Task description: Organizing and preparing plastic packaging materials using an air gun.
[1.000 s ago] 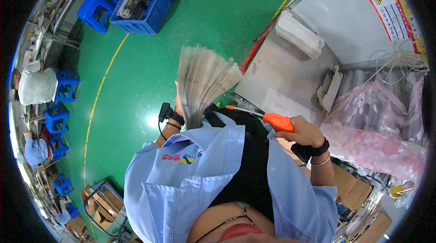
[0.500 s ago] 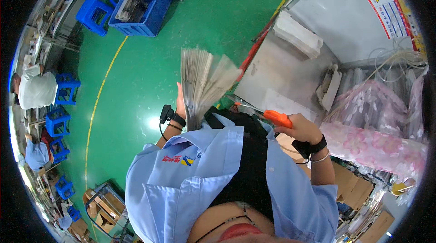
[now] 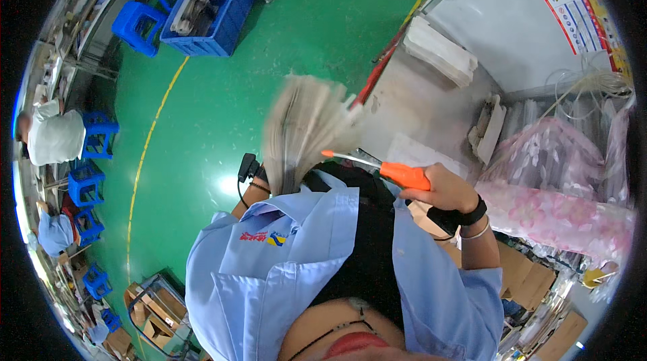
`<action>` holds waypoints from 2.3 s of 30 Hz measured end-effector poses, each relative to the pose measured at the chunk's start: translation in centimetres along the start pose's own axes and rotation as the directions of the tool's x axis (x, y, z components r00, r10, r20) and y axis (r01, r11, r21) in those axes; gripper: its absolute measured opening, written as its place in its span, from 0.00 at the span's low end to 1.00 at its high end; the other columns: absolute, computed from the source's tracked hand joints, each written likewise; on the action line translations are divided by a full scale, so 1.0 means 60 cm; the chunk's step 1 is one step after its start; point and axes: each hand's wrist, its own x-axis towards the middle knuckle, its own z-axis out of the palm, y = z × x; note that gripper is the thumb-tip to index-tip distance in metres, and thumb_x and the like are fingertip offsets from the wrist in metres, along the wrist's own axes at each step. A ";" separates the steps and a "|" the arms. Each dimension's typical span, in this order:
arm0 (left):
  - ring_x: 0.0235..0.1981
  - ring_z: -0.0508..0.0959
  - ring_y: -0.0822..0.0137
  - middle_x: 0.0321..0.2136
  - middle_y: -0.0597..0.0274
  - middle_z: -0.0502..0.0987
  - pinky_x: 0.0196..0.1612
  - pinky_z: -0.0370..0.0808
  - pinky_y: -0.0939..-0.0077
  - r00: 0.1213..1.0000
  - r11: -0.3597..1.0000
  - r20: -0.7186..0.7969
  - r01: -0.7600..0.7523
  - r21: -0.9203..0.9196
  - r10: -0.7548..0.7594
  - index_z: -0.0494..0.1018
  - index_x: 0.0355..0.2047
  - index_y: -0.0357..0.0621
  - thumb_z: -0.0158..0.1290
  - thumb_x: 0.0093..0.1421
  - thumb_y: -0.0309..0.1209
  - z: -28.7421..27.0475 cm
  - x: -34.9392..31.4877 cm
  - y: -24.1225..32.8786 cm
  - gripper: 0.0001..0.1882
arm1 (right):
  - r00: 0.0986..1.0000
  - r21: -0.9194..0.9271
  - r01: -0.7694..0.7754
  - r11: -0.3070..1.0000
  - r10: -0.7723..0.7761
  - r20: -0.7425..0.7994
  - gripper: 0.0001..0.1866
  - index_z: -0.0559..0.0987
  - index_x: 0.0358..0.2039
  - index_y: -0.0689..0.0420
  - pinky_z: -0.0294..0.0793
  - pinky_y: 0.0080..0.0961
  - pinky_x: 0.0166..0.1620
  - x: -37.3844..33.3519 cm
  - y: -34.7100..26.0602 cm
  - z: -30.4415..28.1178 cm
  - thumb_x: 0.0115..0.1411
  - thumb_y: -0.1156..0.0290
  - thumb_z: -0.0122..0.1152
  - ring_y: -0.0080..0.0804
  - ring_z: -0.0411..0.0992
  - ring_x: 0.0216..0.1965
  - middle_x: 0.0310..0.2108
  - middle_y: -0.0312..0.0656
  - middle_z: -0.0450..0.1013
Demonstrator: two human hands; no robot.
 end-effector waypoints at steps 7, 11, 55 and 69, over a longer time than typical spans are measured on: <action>0.55 0.69 0.56 0.56 0.52 0.67 0.58 0.66 0.60 0.999 0.994 -0.022 -0.027 0.105 0.030 0.58 0.61 0.39 0.29 0.62 0.64 -0.006 0.006 -0.003 0.43 | 0.997 -0.084 -0.060 0.995 0.064 0.041 0.24 0.77 0.31 0.63 0.67 0.33 0.29 -0.016 0.061 0.007 0.53 0.50 0.63 0.43 0.68 0.21 0.19 0.52 0.69; 0.56 0.69 0.56 0.56 0.52 0.67 0.59 0.66 0.60 0.996 0.997 0.053 0.069 -0.027 -0.068 0.58 0.61 0.39 0.29 0.62 0.65 0.011 -0.007 0.003 0.43 | 1.000 0.017 0.002 1.000 -0.002 0.000 0.25 0.76 0.29 0.65 0.67 0.34 0.29 0.016 0.010 0.002 0.52 0.50 0.64 0.43 0.69 0.21 0.19 0.52 0.69; 0.21 0.76 0.61 0.19 0.64 0.71 0.25 0.70 0.68 0.790 -0.845 0.613 -0.314 0.434 0.021 0.67 0.33 0.46 0.59 0.48 0.47 0.311 -0.167 0.094 0.22 | 0.911 0.608 0.232 0.760 0.050 -0.410 0.09 0.73 0.41 0.57 0.69 0.22 0.42 -0.005 0.127 0.036 0.61 0.69 0.57 0.26 0.72 0.40 0.38 0.33 0.71; 0.22 0.76 0.49 0.19 0.52 0.74 0.26 0.71 0.58 0.908 -0.700 0.393 -0.186 0.689 0.146 0.70 0.37 0.43 0.59 0.49 0.53 0.334 -0.182 0.130 0.27 | 0.813 0.370 0.391 0.843 -0.129 -0.567 0.09 0.73 0.41 0.61 0.71 0.26 0.42 0.001 0.093 0.052 0.61 0.74 0.53 0.27 0.72 0.38 0.41 0.39 0.71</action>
